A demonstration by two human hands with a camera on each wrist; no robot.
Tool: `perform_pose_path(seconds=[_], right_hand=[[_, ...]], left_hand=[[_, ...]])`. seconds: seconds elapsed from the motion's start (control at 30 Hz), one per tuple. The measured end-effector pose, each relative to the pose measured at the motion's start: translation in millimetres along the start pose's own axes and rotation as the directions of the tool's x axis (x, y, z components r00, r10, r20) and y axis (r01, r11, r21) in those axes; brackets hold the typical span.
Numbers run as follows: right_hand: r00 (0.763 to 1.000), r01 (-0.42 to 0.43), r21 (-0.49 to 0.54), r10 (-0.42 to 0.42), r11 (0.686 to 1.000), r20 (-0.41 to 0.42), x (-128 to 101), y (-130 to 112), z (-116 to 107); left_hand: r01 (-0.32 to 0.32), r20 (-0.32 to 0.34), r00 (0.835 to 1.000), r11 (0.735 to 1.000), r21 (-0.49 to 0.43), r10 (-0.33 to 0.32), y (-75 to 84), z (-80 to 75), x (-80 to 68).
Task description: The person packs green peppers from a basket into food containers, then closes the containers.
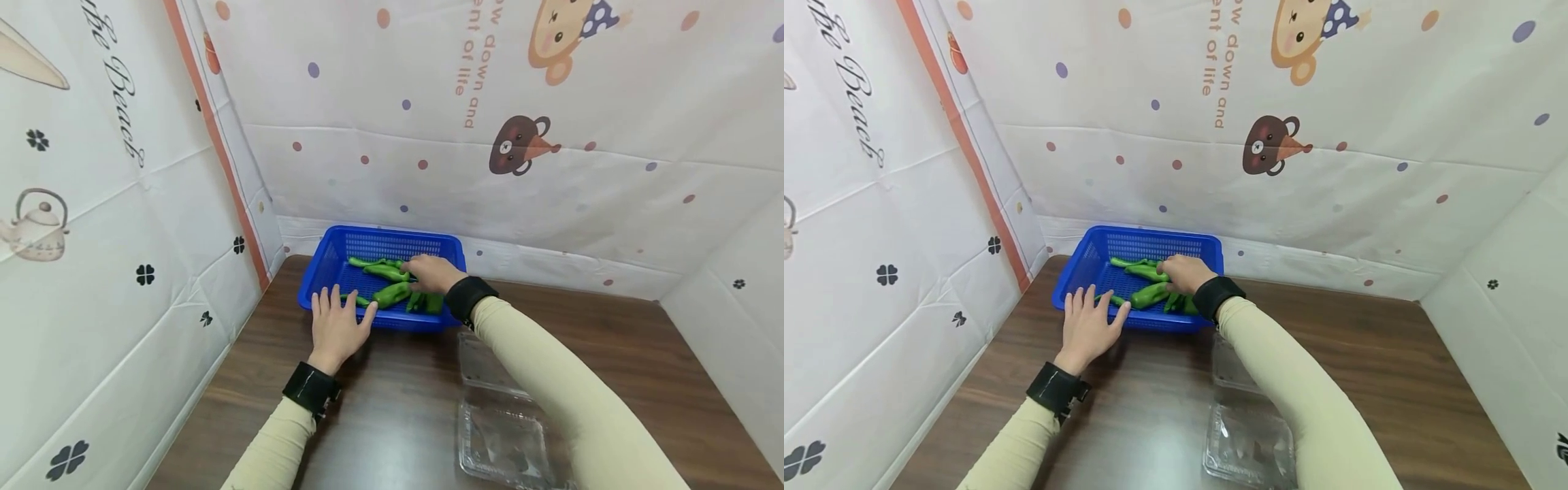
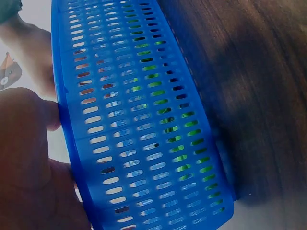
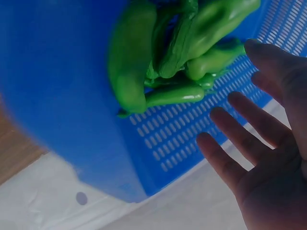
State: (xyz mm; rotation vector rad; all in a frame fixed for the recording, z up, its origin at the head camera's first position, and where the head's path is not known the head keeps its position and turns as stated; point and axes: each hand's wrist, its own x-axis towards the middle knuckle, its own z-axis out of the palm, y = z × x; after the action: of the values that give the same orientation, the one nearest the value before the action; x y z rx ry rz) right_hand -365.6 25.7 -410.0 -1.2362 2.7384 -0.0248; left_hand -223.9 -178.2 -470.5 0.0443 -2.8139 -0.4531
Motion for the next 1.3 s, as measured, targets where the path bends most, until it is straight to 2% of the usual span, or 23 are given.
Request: perform_pose_path(seconds=[0.13, 0.43, 0.57, 0.67, 0.87, 1.07, 1.3], right_hand=[[0.999, 0.014, 0.007, -0.015, 1.0, 0.045, 13.2, -6.6, 1.4], [0.994, 0.07, -0.023, -0.068, 0.997, 0.089, 42.7, -12.2, 9.7], [0.984, 0.027, -0.007, -0.025, 1.0, 0.176, 49.1, -18.3, 9.8], [0.975, 0.035, -0.016, -0.031, 0.999, 0.221, 56.0, -20.5, 12.2], [0.97, 0.095, -0.055, -0.08, 0.994, 0.23, 67.3, -26.4, 17.0], [0.967, 0.072, -0.084, -0.049, 0.994, 0.25, 72.0, -30.1, 19.9], [0.965, 0.077, -0.116, -0.045, 0.99, 0.257, 76.9, -32.7, 24.9]], left_hand=[[-0.025, -0.032, 0.999, 1.0, 0.02, 0.025, -2.8, 1.1, -0.6], [-0.095, -0.055, 0.994, 0.995, 0.011, 0.096, -10.5, 5.8, 2.4], [-0.146, -0.091, 0.985, 0.989, 0.005, 0.146, -14.9, 7.3, 3.7], [-0.169, -0.113, 0.979, 0.986, 0.005, 0.169, -18.7, 9.0, 4.5], [-0.149, -0.09, 0.985, 0.989, 0.002, 0.148, -23.6, 11.1, 6.8], [-0.118, -0.032, 0.993, 0.993, -0.026, 0.117, -22.7, 7.9, 8.5], [-0.107, -0.038, 0.994, 0.994, -0.021, 0.106, -24.3, 6.9, 7.9]])
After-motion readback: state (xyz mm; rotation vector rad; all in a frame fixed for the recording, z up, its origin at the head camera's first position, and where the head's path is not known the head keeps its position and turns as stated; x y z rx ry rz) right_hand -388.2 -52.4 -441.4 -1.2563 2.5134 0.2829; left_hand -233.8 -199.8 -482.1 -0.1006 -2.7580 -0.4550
